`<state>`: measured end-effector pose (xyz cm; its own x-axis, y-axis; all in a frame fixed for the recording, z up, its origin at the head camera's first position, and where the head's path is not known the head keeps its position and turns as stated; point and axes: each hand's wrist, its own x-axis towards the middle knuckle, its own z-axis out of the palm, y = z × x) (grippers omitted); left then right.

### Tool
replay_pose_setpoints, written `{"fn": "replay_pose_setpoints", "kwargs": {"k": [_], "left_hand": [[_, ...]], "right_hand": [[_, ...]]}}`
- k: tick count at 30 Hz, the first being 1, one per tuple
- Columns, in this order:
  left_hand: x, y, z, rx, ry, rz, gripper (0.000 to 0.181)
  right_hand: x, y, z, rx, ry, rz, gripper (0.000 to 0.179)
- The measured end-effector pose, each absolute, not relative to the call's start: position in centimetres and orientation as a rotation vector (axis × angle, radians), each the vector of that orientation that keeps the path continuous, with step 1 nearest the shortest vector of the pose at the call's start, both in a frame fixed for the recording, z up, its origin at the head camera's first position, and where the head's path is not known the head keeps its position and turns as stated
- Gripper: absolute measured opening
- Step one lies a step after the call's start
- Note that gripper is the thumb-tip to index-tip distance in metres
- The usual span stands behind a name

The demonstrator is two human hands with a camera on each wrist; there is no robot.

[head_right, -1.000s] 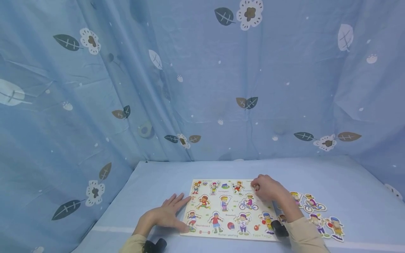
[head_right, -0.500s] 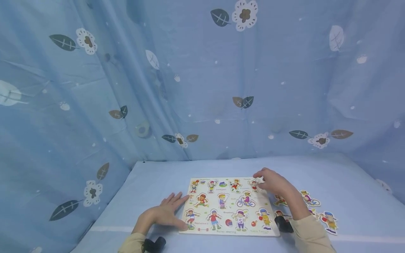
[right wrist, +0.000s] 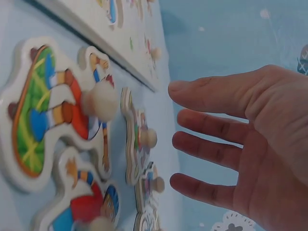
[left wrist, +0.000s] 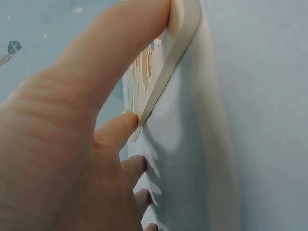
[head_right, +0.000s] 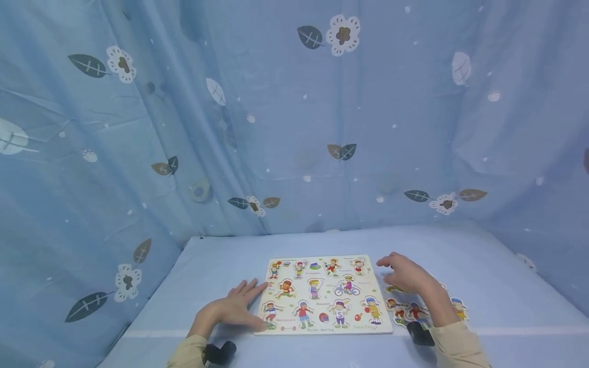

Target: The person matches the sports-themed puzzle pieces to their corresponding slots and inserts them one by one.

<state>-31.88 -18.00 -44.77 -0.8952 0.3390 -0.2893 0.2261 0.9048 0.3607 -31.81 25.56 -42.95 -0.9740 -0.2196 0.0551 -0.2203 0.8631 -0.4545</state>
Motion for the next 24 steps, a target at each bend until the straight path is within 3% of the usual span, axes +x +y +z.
{"fn": "replay_pose_setpoints", "kwargs": {"k": [13,24], "left_hand": [[-31.9,-18.1,-44.8,0.43,2.717,0.488,0.109],[-32.4,-18.2,-45.3,0.434,2.721,0.489,0.11]], "right_hand": [[-30.7,26.7,-43.9,0.248,-3.078,0.746,0.048],[-31.2,26.9,-45.0,0.186,-3.087,0.714,0.031]]}}
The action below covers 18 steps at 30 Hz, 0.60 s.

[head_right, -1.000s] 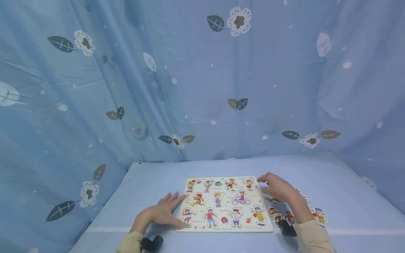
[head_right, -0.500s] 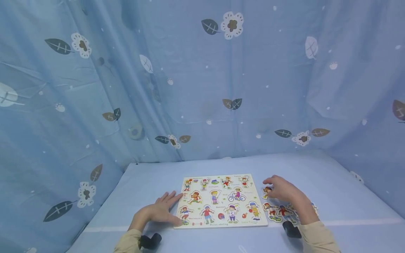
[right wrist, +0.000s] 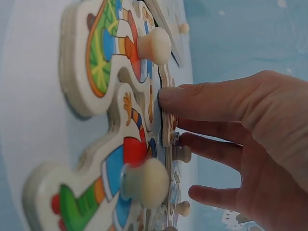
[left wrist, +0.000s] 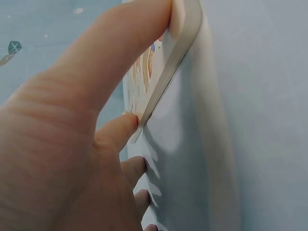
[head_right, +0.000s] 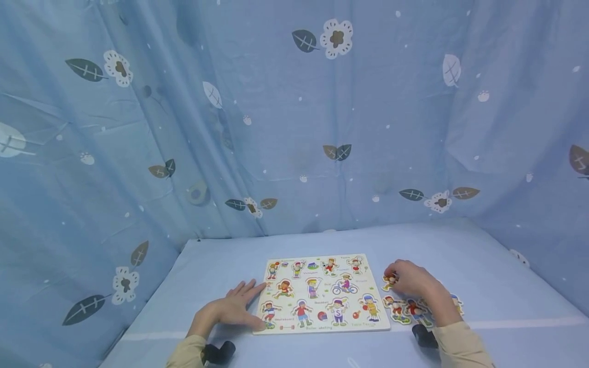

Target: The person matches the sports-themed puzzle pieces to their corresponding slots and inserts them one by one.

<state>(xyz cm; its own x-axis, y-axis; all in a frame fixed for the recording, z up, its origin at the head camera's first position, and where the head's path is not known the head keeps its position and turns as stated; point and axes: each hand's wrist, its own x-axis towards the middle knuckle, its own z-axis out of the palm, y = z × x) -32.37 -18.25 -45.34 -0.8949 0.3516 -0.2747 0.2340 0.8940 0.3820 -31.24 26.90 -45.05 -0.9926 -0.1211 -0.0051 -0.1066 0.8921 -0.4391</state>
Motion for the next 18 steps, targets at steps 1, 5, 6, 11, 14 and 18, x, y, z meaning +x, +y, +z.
{"fn": "replay_pose_setpoints", "kwargs": {"k": [1,5,6,11,14,18], "left_hand": [[-32.32,-18.21,-45.22,0.433,2.721,0.483,0.109],[-32.03,-18.06,-44.91,0.434,2.727,0.462,0.106],[-31.98,-18.03,-44.9,0.432,2.726,0.459,0.106],[-31.88,-17.91,-44.84,0.427,2.725,0.449,0.104],[-31.97,-17.89,-44.86,0.424,2.722,0.45,0.104],[-32.07,-17.88,-44.84,0.421,2.726,0.444,0.105]], "right_hand": [[-31.26,26.9,-45.03,-0.184,3.027,-0.703,0.03],[-31.3,26.92,-44.99,-0.2,3.03,-0.725,0.025],[-31.32,26.94,-44.99,-0.213,3.032,-0.722,0.024],[-31.48,27.06,-44.73,-0.258,3.042,-0.704,0.025],[-31.57,27.02,-44.47,-0.272,3.049,-0.696,0.024],[-31.69,26.66,-44.03,-0.282,3.055,-0.705,0.023]]}}
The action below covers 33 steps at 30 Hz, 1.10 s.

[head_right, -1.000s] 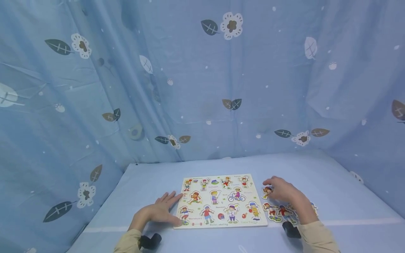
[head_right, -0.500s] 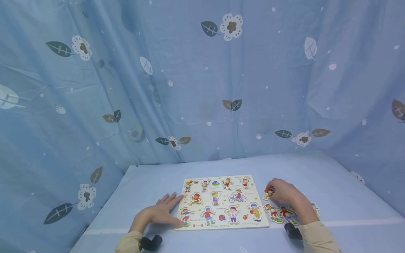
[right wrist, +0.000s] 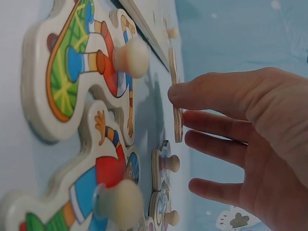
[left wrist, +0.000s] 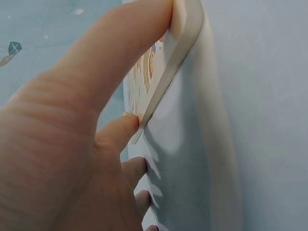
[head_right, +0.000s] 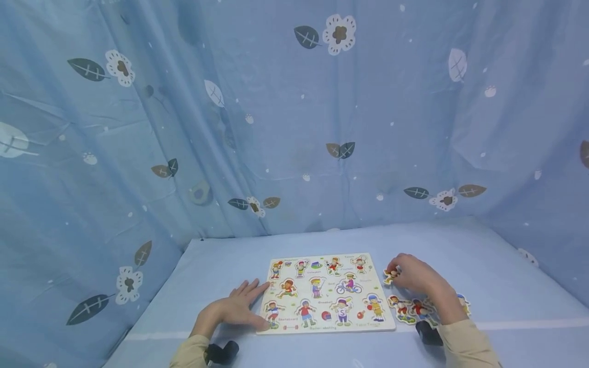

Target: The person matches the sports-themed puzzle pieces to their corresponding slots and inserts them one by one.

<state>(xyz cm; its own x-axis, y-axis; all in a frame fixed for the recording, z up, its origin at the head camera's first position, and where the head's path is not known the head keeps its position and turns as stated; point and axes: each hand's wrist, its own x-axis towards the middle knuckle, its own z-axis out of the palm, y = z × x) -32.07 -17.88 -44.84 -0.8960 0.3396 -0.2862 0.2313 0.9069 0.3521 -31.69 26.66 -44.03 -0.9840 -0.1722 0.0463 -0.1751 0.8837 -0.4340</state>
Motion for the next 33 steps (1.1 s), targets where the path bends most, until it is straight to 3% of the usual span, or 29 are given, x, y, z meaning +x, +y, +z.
{"fn": "replay_pose_setpoints", "kwargs": {"k": [16,33], "left_hand": [[-32.0,-17.9,-44.6,0.436,2.727,0.458,0.105],[-32.0,-18.0,-44.8,0.431,2.733,0.447,0.105]], "right_hand": [[-31.5,25.2,-43.2,0.405,-2.956,0.662,0.022],[-32.4,19.6,-42.5,0.573,-2.935,0.64,0.022]]}}
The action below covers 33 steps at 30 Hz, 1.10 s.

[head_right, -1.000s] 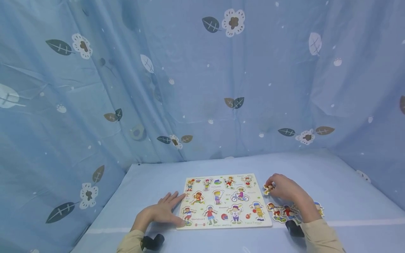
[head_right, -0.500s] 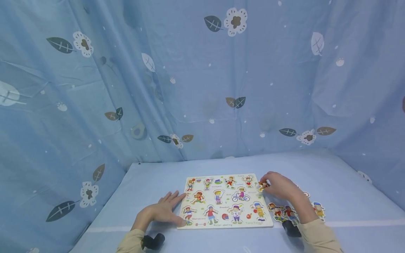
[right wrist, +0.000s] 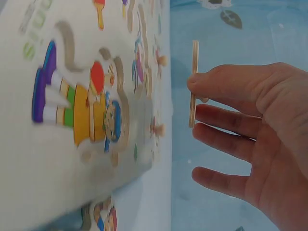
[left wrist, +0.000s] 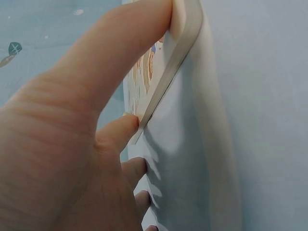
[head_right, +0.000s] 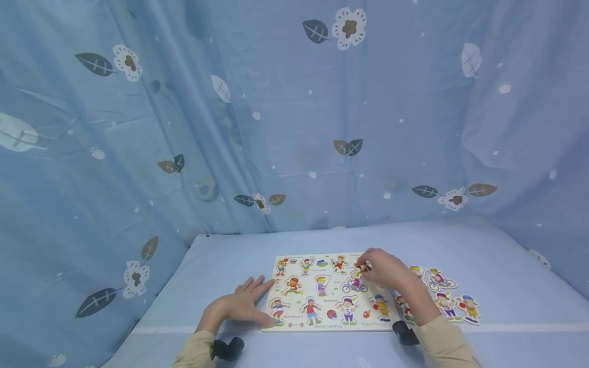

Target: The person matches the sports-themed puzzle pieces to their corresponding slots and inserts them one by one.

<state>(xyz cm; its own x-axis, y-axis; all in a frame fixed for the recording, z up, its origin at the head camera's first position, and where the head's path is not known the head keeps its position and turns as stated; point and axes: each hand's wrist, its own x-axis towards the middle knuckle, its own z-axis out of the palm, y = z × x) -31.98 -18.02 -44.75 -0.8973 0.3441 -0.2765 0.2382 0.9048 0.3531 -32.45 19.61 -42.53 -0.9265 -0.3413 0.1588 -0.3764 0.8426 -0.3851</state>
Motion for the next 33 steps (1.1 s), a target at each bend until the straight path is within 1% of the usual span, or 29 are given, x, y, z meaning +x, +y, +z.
{"fn": "replay_pose_setpoints", "kwargs": {"k": [13,20,33], "left_hand": [[-31.8,-17.9,-44.4,0.419,2.742,0.449,0.106],[-31.9,-17.9,-44.5,0.419,2.737,0.446,0.106],[-32.2,-18.0,-44.7,0.427,2.726,0.442,0.104]], "right_hand": [[-33.0,13.9,-42.1,0.636,-2.919,0.646,0.021],[-33.7,10.9,-42.9,0.62,-2.934,0.641,0.02],[-34.5,5.6,-43.1,0.79,-2.921,0.63,0.02]]}}
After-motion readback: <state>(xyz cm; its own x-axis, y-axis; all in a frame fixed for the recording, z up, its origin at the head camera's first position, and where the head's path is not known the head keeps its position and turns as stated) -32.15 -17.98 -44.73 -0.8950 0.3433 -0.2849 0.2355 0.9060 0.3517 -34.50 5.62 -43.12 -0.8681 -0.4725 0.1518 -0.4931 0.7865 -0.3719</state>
